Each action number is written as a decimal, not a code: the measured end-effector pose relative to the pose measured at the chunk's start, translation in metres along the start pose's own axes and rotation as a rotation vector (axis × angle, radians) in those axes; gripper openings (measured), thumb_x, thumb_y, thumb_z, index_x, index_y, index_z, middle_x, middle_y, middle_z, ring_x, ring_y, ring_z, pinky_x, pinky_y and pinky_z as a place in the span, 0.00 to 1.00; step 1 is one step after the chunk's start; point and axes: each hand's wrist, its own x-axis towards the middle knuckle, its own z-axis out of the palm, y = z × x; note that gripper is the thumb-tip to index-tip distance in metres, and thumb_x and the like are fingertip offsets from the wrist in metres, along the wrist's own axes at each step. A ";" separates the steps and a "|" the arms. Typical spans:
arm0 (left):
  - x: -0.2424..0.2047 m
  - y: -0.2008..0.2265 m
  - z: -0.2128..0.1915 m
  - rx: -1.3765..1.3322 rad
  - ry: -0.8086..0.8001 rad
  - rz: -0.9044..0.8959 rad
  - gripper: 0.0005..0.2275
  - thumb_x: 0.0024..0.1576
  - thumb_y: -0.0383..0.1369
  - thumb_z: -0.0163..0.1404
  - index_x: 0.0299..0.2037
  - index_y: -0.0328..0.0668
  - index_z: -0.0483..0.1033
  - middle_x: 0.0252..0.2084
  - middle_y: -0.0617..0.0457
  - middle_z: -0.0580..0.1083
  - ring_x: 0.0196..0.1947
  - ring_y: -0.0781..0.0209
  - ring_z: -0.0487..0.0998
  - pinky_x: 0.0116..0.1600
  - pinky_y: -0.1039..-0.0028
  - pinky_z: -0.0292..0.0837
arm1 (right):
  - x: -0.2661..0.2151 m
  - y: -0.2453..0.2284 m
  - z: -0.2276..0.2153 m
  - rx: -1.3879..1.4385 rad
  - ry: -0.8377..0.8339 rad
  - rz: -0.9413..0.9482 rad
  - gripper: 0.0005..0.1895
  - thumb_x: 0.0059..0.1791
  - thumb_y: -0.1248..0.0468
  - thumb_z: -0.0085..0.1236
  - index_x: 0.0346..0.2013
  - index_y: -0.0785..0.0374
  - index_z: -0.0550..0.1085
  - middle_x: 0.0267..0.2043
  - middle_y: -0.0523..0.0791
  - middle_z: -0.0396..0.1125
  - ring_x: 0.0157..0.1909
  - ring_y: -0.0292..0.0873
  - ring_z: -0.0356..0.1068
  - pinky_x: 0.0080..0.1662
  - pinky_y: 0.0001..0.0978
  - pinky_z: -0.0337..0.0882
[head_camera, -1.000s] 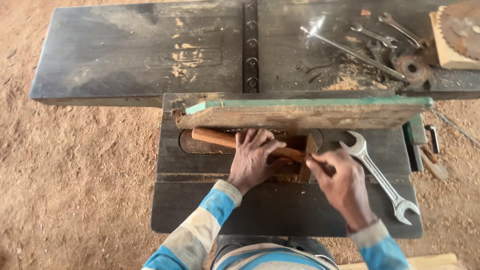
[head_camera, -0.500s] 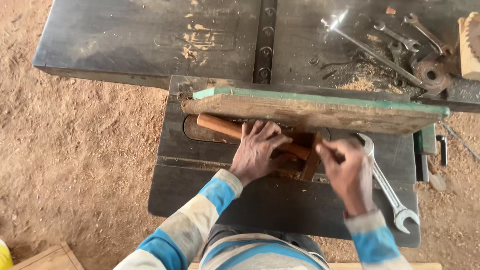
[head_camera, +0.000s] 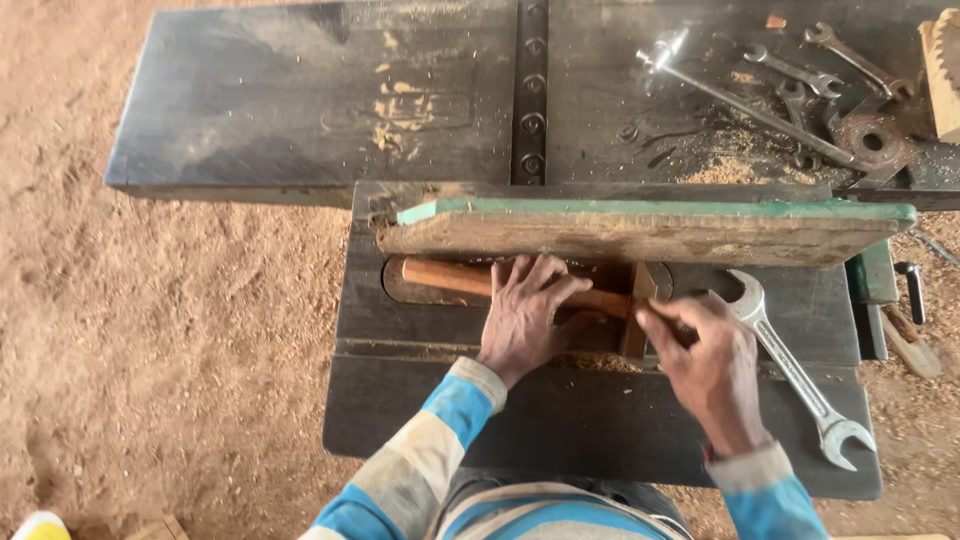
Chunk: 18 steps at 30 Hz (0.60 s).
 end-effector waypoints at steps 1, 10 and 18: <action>0.000 0.001 0.000 -0.029 -0.019 -0.023 0.21 0.46 0.41 0.66 0.50 0.54 0.81 0.51 0.55 0.70 0.57 0.48 0.69 0.63 0.45 0.59 | -0.007 -0.003 -0.002 -0.006 0.017 0.024 0.16 0.49 0.51 0.64 0.40 0.61 0.82 0.41 0.51 0.76 0.36 0.45 0.76 0.38 0.39 0.74; 0.001 -0.002 0.005 0.046 0.000 0.002 0.20 0.47 0.44 0.65 0.49 0.52 0.82 0.51 0.55 0.71 0.56 0.51 0.69 0.62 0.45 0.58 | 0.019 -0.006 0.000 -0.131 0.095 -0.040 0.15 0.49 0.52 0.65 0.40 0.60 0.83 0.38 0.49 0.76 0.38 0.49 0.75 0.47 0.47 0.71; -0.003 -0.003 0.005 -0.034 0.029 0.005 0.18 0.50 0.46 0.64 0.49 0.54 0.82 0.50 0.55 0.71 0.55 0.51 0.69 0.62 0.50 0.59 | 0.004 0.005 0.006 -0.047 0.016 0.019 0.15 0.50 0.51 0.65 0.41 0.57 0.83 0.45 0.47 0.75 0.36 0.41 0.75 0.34 0.35 0.74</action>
